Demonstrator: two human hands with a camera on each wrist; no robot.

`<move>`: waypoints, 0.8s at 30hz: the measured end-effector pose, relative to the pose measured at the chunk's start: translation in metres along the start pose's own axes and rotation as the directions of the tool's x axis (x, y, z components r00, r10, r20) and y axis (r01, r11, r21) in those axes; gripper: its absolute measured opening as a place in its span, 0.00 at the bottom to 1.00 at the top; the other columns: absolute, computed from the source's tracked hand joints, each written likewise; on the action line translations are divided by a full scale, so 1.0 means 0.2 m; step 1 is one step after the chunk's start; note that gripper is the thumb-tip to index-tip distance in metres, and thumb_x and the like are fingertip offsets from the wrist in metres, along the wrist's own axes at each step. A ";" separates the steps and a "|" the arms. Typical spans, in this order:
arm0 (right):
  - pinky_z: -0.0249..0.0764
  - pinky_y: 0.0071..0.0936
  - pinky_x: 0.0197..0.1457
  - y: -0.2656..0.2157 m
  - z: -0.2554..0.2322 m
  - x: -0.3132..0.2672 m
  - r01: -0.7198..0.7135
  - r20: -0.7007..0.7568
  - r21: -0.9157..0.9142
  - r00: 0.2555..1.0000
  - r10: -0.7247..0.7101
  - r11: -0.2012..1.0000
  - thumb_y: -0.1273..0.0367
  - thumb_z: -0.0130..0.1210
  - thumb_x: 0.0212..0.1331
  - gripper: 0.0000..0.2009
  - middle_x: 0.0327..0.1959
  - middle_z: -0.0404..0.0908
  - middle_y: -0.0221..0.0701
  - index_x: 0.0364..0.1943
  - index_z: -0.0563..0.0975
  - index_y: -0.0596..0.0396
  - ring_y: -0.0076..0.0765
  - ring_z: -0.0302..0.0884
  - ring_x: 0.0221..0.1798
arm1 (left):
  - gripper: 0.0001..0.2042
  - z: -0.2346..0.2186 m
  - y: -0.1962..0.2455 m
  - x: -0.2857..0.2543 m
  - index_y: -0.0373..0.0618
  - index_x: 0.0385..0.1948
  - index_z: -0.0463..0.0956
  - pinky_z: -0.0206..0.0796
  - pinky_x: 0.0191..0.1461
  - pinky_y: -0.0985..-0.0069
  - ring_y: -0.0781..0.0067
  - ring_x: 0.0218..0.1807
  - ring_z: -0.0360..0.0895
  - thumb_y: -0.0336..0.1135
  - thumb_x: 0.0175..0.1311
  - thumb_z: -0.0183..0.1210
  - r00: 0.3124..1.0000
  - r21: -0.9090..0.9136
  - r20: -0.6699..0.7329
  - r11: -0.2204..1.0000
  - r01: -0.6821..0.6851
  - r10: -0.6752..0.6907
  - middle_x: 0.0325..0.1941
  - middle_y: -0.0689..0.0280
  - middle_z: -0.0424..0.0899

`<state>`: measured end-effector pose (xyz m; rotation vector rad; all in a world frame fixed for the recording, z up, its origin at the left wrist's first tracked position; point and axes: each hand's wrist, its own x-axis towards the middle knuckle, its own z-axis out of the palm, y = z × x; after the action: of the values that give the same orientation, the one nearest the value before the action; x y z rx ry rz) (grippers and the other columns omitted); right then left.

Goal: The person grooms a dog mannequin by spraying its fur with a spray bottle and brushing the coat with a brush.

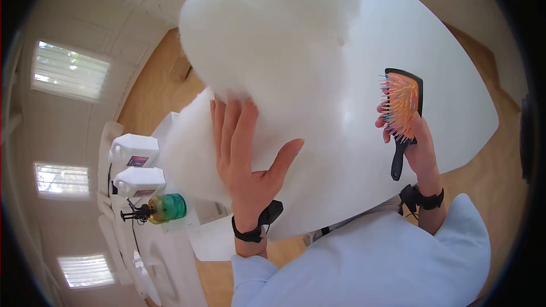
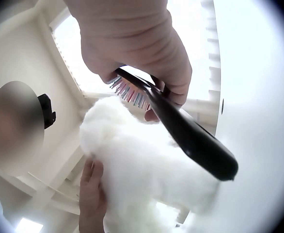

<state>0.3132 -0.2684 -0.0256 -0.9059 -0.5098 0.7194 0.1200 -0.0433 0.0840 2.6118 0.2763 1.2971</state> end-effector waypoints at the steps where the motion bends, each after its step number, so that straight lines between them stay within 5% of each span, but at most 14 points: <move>1: 0.79 0.30 0.47 -0.01 0.00 0.00 0.013 -0.006 -0.010 1.000 -0.013 1.000 0.49 0.49 0.75 0.31 0.55 0.81 0.42 0.65 0.70 0.66 0.34 0.81 0.54 | 0.36 -0.03 0.01 0.01 0.38 0.64 0.75 0.57 0.77 0.41 0.33 0.74 0.67 0.38 0.52 0.79 0.998 -0.040 0.032 0.998 0.055 -0.054 0.70 0.47 0.75; 3: 0.79 0.27 0.48 -0.04 0.00 -0.02 0.021 0.009 -0.235 1.000 -0.020 0.972 0.56 0.54 0.74 0.29 0.57 0.81 0.41 0.68 0.68 0.65 0.30 0.81 0.54 | 0.34 -0.07 0.03 0.04 0.38 0.62 0.77 0.57 0.77 0.42 0.35 0.73 0.68 0.36 0.51 0.79 0.993 -0.104 0.057 0.989 0.104 -0.098 0.69 0.48 0.77; 8: 0.77 0.24 0.53 -0.30 0.09 0.05 0.159 -0.044 -0.398 0.980 -0.192 0.903 0.62 0.63 0.68 0.34 0.60 0.80 0.39 0.74 0.64 0.64 0.27 0.80 0.57 | 0.31 -0.10 0.05 0.11 0.41 0.59 0.80 0.60 0.77 0.46 0.39 0.70 0.73 0.34 0.50 0.79 0.993 -0.192 0.061 0.975 0.114 -0.104 0.68 0.49 0.78; 11: 0.75 0.23 0.54 -0.63 0.18 0.16 0.430 0.189 -0.686 0.884 -0.427 0.587 0.64 0.67 0.65 0.35 0.64 0.76 0.34 0.73 0.65 0.61 0.26 0.77 0.58 | 0.29 -0.10 0.06 0.13 0.42 0.58 0.81 0.63 0.75 0.47 0.39 0.69 0.73 0.33 0.51 0.77 0.994 -0.236 0.063 0.966 0.103 -0.091 0.68 0.51 0.78; 14: 0.77 0.25 0.50 -0.88 0.41 0.31 0.630 0.457 -0.745 0.721 -0.520 0.220 0.64 0.72 0.57 0.36 0.63 0.76 0.29 0.71 0.71 0.54 0.28 0.77 0.52 | 0.27 -0.12 0.01 0.13 0.43 0.58 0.81 0.70 0.70 0.60 0.45 0.72 0.73 0.33 0.53 0.77 0.999 -0.260 0.046 0.965 0.009 0.003 0.69 0.52 0.78; 15: 0.77 0.25 0.50 -0.92 0.58 0.32 0.631 0.468 -0.748 0.722 -0.510 0.206 0.64 0.72 0.57 0.36 0.63 0.76 0.29 0.71 0.71 0.54 0.28 0.77 0.52 | 0.27 -0.13 0.01 0.13 0.43 0.58 0.81 0.70 0.70 0.60 0.45 0.72 0.73 0.33 0.53 0.77 0.999 -0.272 0.033 0.962 0.015 -0.006 0.69 0.52 0.78; 17: 0.79 0.26 0.49 -0.94 0.90 0.35 0.578 0.695 -0.718 0.568 -0.440 -0.387 0.67 0.76 0.49 0.41 0.58 0.74 0.38 0.71 0.68 0.53 0.33 0.76 0.54 | 0.26 -0.15 0.01 0.12 0.44 0.57 0.81 0.70 0.69 0.60 0.45 0.73 0.72 0.31 0.54 0.76 0.999 -0.271 0.047 0.962 0.040 -0.028 0.69 0.56 0.79; 20: 0.77 0.30 0.50 -0.98 1.02 0.40 0.632 0.857 -0.505 0.451 -0.252 -0.588 0.67 0.74 0.51 0.39 0.56 0.77 0.37 0.70 0.70 0.55 0.34 0.77 0.54 | 0.26 -0.19 0.01 0.11 0.45 0.57 0.81 0.70 0.69 0.61 0.46 0.73 0.73 0.29 0.54 0.75 0.999 -0.270 0.050 0.962 0.028 -0.015 0.66 0.58 0.82; 22: 0.75 0.32 0.50 -0.95 1.03 0.44 0.649 0.865 -0.493 0.434 -0.251 -0.580 0.66 0.75 0.48 0.39 0.55 0.78 0.37 0.69 0.71 0.55 0.37 0.78 0.50 | 0.25 -0.21 0.01 0.11 0.44 0.57 0.82 0.71 0.68 0.62 0.48 0.71 0.74 0.29 0.54 0.75 1.000 -0.277 0.025 0.961 0.018 -0.012 0.63 0.58 0.84; 24: 0.75 0.33 0.50 -0.94 1.05 0.44 0.712 0.953 -0.266 0.294 -0.068 -0.650 0.66 0.76 0.46 0.39 0.52 0.79 0.37 0.67 0.73 0.53 0.41 0.79 0.48 | 0.25 -0.23 0.00 0.11 0.43 0.56 0.82 0.71 0.68 0.63 0.49 0.70 0.76 0.28 0.54 0.75 1.000 -0.292 0.000 0.956 0.014 -0.014 0.60 0.59 0.86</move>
<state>0.2957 -0.1708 0.2520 -1.5454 -2.1730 -1.1826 0.0968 -0.0323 0.1275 2.3560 0.0939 1.2306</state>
